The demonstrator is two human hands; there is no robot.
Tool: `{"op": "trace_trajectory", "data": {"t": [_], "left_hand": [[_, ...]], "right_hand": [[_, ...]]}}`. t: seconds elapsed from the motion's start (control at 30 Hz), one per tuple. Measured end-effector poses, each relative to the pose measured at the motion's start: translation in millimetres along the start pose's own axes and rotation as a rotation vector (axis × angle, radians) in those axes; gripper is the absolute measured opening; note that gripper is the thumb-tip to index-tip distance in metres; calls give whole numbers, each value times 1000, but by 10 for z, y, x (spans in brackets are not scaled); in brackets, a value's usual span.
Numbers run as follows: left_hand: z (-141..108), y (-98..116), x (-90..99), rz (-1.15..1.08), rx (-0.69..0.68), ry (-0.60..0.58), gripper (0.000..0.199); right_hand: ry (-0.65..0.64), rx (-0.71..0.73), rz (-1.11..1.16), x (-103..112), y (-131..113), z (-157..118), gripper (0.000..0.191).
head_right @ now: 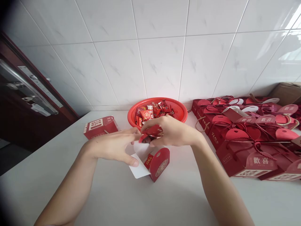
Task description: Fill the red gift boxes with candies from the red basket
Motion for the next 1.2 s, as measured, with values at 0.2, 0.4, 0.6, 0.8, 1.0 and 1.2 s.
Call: {"op": "trace_trajectory", "data": {"t": [0.2, 0.4, 0.6, 0.8, 1.0, 1.2], "left_hand": [[-14, -16, -47, 11, 29, -35, 72], [-51, 122, -185, -53, -115, -53, 63], [-71, 275, -354, -67, -203, -131, 45], [19, 323, -316, -56, -278, -49, 20], [-42, 404, -233, -116, -359, 3, 17], [29, 362, -183, -67, -389, 29, 17]], "right_hand": [[5, 27, -8, -44, -24, 45, 27], [-28, 66, 105, 52, -111, -37, 17], [-59, 46, 137, 127, -200, -159, 19], [-84, 71, 96, 146, -282, -203, 16], [-123, 156, 98, 112, -302, -185, 15], [-203, 37, -51, 7, -184, -149, 19]]}}
Point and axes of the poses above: each hand's wrist, its own z-axis towards the middle knuckle, its own x-axis out of the back of the hand, y = z × x, the point moved 4 cm from there along z, towards the middle knuckle, and after that the axes turned 15 degrees about -z, right-handed, at the moved point
